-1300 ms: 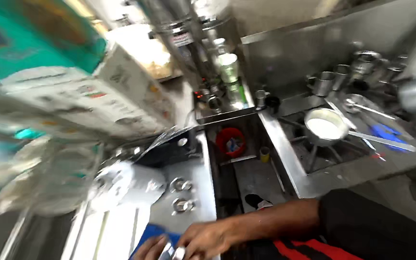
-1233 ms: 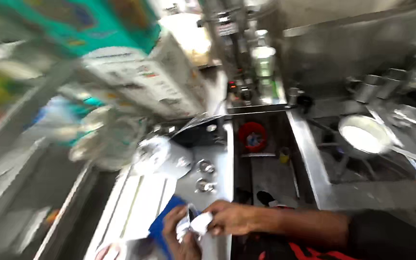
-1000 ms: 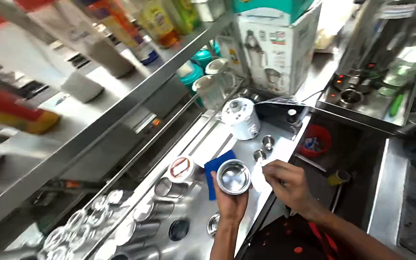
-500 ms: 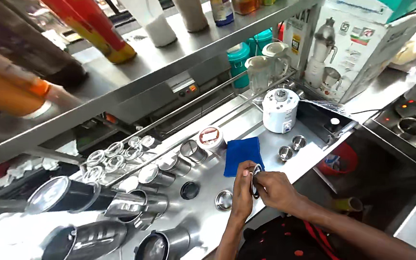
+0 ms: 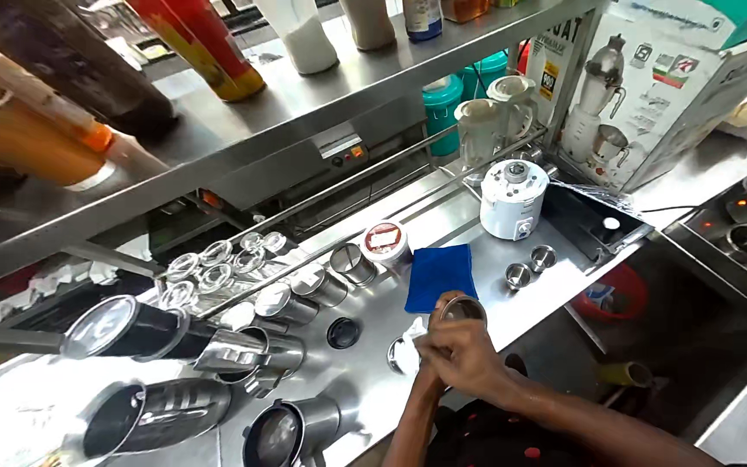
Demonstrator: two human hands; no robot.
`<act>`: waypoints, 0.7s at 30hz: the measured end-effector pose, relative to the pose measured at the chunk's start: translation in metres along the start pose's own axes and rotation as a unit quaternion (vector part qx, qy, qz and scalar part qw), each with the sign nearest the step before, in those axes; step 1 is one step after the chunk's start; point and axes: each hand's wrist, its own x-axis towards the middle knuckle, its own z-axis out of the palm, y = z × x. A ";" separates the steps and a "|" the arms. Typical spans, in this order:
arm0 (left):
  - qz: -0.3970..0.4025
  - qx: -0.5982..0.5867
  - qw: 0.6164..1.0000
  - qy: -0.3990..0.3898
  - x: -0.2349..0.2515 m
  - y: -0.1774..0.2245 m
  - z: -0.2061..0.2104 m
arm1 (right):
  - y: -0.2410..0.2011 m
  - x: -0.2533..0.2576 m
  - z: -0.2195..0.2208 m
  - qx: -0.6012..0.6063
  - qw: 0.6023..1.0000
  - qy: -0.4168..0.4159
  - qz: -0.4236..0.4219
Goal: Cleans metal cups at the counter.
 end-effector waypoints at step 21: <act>-0.461 -0.072 0.885 0.002 -0.164 -0.103 -0.075 | 0.002 -0.234 0.021 0.010 0.917 -0.160 0.366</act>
